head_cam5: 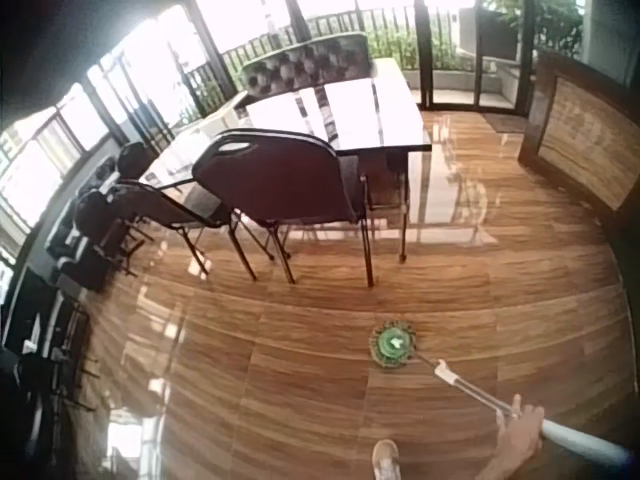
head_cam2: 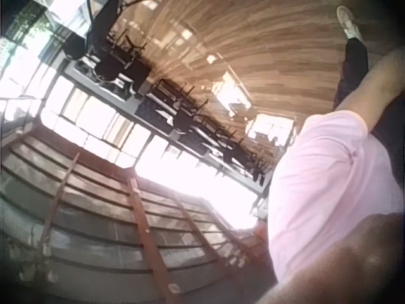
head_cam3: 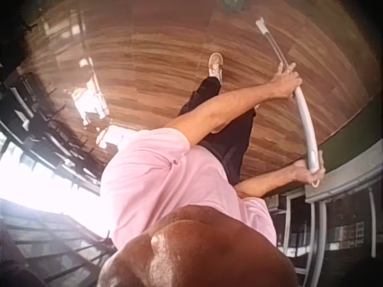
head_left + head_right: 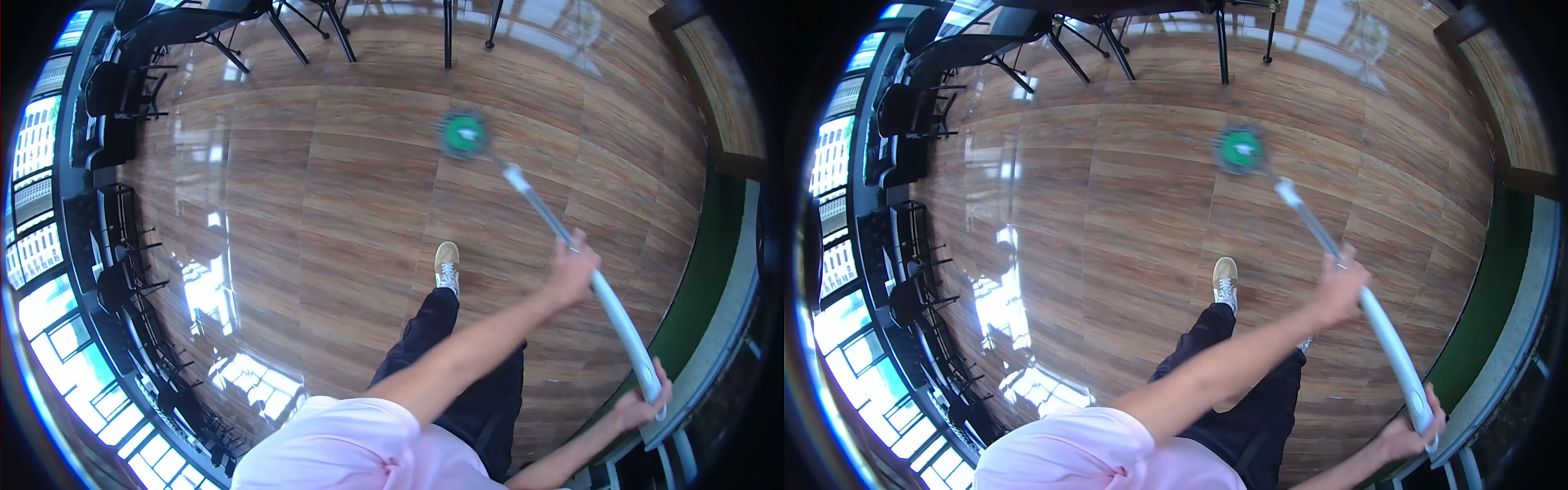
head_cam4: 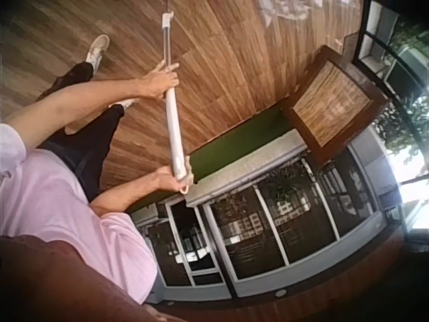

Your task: The person mops the floor, moves several chairs, wipes multiple tables with a cloth, and then continues mopping the floor in a hotel common area.

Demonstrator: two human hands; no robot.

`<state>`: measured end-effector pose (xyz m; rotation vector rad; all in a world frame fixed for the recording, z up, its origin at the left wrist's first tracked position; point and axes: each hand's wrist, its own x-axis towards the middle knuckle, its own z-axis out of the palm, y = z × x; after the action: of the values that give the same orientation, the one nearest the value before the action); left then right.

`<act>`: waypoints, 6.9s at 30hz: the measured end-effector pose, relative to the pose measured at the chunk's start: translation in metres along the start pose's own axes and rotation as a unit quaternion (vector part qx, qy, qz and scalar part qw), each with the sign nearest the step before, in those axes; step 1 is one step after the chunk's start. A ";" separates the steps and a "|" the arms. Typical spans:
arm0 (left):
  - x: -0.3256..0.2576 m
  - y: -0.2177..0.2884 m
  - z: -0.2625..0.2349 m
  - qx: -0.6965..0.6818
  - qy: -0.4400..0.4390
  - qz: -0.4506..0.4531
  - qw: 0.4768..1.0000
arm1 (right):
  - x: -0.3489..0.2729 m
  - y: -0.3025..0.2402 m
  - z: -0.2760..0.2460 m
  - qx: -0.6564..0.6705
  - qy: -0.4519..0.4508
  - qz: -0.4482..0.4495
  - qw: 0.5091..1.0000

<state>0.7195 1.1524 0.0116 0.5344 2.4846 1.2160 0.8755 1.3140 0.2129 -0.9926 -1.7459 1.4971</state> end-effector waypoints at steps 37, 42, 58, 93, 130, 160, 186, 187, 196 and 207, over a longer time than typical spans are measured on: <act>-0.262 0.236 0.280 0.010 -0.205 0.026 0.978 | -0.091 0.037 -0.419 0.003 0.172 -0.114 0.979; -0.364 0.033 0.107 0.067 0.068 -0.033 0.995 | -0.232 0.053 -0.220 0.156 -0.123 -0.072 0.977; -0.521 -0.052 0.082 0.071 -0.022 -0.070 0.995 | -0.378 0.066 -0.265 -0.135 -0.110 0.055 0.983; -0.255 0.420 0.567 0.020 -0.238 0.126 0.963 | 0.033 0.092 -0.683 0.090 0.108 -0.122 0.982; -0.003 0.444 0.712 0.123 -0.034 -0.007 0.992 | 0.468 0.181 -0.721 0.220 -0.233 0.061 0.945; -0.076 0.631 0.978 0.140 -0.067 0.015 0.988 | 0.559 0.201 -1.044 0.224 -0.186 0.108 0.951; -0.396 0.404 0.719 0.129 -0.001 -0.129 0.983 | 0.178 0.191 -0.890 0.197 -0.344 0.071 0.915; -0.411 0.387 0.707 0.223 -0.009 -0.111 0.968 | 0.144 0.212 -0.881 0.211 -0.349 0.136 0.903; -0.406 0.620 0.945 0.076 -0.106 0.106 0.986 | 0.217 0.144 -1.147 0.064 0.000 0.066 0.996; -0.422 0.829 1.205 0.022 -0.334 0.214 0.918 | 0.191 0.193 -1.363 0.004 0.292 -0.109 0.950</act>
<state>1.7765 2.2471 0.0227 1.3085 1.8559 0.8921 1.9504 2.1945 0.2372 -1.0635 -1.3613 0.9402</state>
